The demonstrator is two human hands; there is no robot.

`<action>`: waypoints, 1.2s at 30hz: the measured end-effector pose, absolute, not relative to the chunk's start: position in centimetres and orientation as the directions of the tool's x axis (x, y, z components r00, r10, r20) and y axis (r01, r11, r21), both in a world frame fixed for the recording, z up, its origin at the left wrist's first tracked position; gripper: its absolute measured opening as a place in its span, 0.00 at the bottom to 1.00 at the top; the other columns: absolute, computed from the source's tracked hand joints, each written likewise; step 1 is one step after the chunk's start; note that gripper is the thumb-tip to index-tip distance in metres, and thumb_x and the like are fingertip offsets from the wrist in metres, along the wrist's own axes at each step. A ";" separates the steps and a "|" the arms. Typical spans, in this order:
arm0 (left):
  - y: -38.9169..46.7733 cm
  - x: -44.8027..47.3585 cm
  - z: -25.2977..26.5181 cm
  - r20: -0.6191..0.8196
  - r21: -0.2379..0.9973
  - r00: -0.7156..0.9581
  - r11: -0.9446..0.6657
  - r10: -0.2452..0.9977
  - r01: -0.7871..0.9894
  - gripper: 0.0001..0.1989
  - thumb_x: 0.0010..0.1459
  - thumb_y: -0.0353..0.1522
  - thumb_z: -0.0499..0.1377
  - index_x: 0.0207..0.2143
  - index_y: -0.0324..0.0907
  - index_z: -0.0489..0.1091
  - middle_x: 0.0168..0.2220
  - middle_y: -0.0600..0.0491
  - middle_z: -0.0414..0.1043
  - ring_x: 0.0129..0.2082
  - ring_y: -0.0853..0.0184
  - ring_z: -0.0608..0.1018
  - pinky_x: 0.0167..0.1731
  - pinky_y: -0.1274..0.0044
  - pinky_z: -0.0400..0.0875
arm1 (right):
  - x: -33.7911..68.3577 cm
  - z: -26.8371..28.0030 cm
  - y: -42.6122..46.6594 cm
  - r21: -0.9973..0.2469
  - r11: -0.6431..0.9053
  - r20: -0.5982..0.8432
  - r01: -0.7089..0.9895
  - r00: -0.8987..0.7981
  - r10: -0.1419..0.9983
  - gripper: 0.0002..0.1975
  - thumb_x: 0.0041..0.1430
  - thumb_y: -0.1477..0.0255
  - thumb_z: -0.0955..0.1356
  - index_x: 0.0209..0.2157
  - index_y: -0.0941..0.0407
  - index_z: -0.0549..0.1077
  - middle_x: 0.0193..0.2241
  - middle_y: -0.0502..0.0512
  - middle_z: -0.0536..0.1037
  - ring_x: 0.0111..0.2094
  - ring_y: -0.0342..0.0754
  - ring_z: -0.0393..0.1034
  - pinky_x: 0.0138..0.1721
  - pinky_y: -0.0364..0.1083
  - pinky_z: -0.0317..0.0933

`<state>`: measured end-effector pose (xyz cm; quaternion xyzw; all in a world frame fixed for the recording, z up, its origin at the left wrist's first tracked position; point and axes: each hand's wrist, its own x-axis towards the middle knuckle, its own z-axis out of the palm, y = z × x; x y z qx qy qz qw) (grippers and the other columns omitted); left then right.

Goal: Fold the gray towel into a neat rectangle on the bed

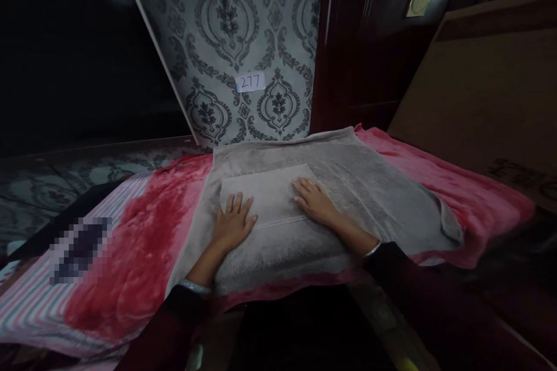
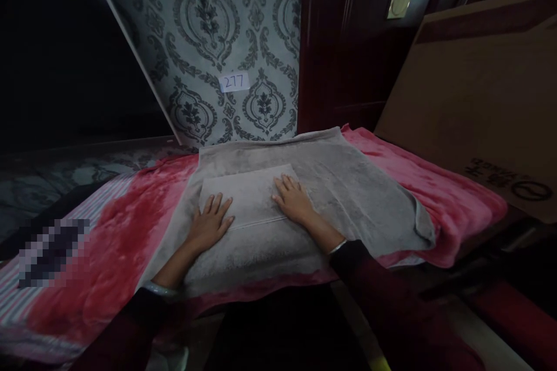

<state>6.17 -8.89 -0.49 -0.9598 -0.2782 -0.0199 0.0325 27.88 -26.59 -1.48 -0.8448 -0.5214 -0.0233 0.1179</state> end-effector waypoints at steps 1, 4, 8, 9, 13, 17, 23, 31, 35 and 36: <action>-9.0 6.2 -0.5 0.052 -0.052 0.843 -0.842 0.535 0.537 0.31 0.71 0.45 0.46 0.72 0.50 0.50 0.75 0.45 0.40 0.74 0.48 0.46 0.64 0.46 0.52 | 28.3 -1.6 -26.4 -0.165 -0.456 0.169 0.874 0.481 0.861 0.31 0.73 0.58 0.56 0.72 0.55 0.54 0.72 0.63 0.49 0.72 0.59 0.41 0.68 0.63 0.43; -9.1 6.1 -0.5 0.049 -0.041 0.842 -0.841 0.537 0.539 0.31 0.71 0.44 0.46 0.72 0.49 0.49 0.75 0.44 0.39 0.74 0.47 0.46 0.64 0.45 0.51 | 28.9 -2.4 -26.3 -0.127 -0.451 0.150 0.883 0.467 0.872 0.34 0.72 0.55 0.57 0.72 0.55 0.53 0.72 0.62 0.48 0.72 0.59 0.40 0.69 0.63 0.42; -8.8 6.0 -0.1 0.026 -0.030 0.854 -0.853 0.520 0.521 0.31 0.70 0.44 0.47 0.72 0.47 0.51 0.74 0.42 0.41 0.73 0.45 0.47 0.64 0.43 0.47 | 29.1 -3.3 -26.7 -0.109 -0.424 0.137 0.899 0.436 0.890 0.34 0.72 0.53 0.55 0.73 0.55 0.52 0.73 0.62 0.47 0.73 0.59 0.39 0.69 0.64 0.41; -8.6 6.0 0.3 0.019 -0.028 0.861 -0.860 0.509 0.509 0.31 0.69 0.44 0.48 0.71 0.47 0.53 0.74 0.41 0.43 0.73 0.45 0.48 0.65 0.43 0.46 | 29.2 -3.2 -26.8 -0.111 -0.423 0.128 0.899 0.435 0.891 0.34 0.72 0.53 0.55 0.73 0.54 0.51 0.73 0.62 0.46 0.73 0.59 0.39 0.69 0.64 0.40; -7.5 7.5 2.4 0.038 0.001 0.891 -0.892 0.451 0.452 0.30 0.67 0.45 0.52 0.67 0.44 0.61 0.70 0.38 0.57 0.70 0.45 0.58 0.66 0.47 0.47 | 29.4 -1.1 -25.8 -0.143 -0.434 0.042 0.890 0.443 0.896 0.33 0.72 0.52 0.55 0.72 0.52 0.53 0.72 0.61 0.49 0.72 0.61 0.40 0.68 0.67 0.40; -7.3 10.9 3.2 0.058 0.049 0.919 -0.921 0.389 0.386 0.31 0.68 0.44 0.50 0.70 0.45 0.55 0.72 0.41 0.51 0.72 0.49 0.53 0.67 0.49 0.47 | 29.1 0.3 -23.6 -0.165 -0.467 0.118 0.869 0.487 0.865 0.32 0.73 0.54 0.54 0.72 0.51 0.53 0.73 0.61 0.49 0.72 0.64 0.39 0.67 0.68 0.42; -8.9 13.5 -0.3 0.079 0.014 0.901 -0.904 0.426 0.427 0.32 0.68 0.47 0.48 0.71 0.50 0.54 0.74 0.45 0.46 0.73 0.43 0.49 0.65 0.45 0.45 | 28.4 -1.9 -22.7 -0.145 -0.409 0.156 0.901 0.429 0.890 0.34 0.71 0.50 0.58 0.72 0.50 0.55 0.72 0.60 0.51 0.72 0.66 0.41 0.67 0.68 0.40; -9.1 12.7 -0.7 0.111 0.064 0.903 -0.909 0.416 0.411 0.33 0.68 0.48 0.49 0.71 0.50 0.54 0.73 0.46 0.49 0.73 0.46 0.50 0.67 0.48 0.45 | 28.7 -2.7 -22.9 -0.107 -0.422 0.186 0.900 0.435 0.881 0.32 0.71 0.51 0.57 0.71 0.49 0.57 0.71 0.60 0.54 0.71 0.66 0.45 0.66 0.69 0.43; -9.3 12.6 -1.0 0.170 0.117 0.825 -0.842 0.539 0.526 0.35 0.68 0.49 0.48 0.70 0.39 0.56 0.72 0.37 0.51 0.72 0.47 0.52 0.68 0.52 0.43 | 28.7 -3.3 -22.8 -0.072 -0.432 0.182 0.899 0.438 0.880 0.32 0.72 0.52 0.56 0.71 0.50 0.57 0.71 0.60 0.54 0.71 0.65 0.45 0.65 0.68 0.45; -9.3 12.5 -1.1 0.183 0.126 0.790 -0.811 0.585 0.572 0.36 0.67 0.50 0.48 0.69 0.37 0.57 0.72 0.35 0.50 0.72 0.45 0.52 0.68 0.51 0.42 | 28.7 -3.4 -22.8 -0.069 -0.432 0.185 0.899 0.437 0.880 0.32 0.72 0.52 0.56 0.71 0.50 0.57 0.71 0.59 0.54 0.71 0.65 0.45 0.65 0.69 0.45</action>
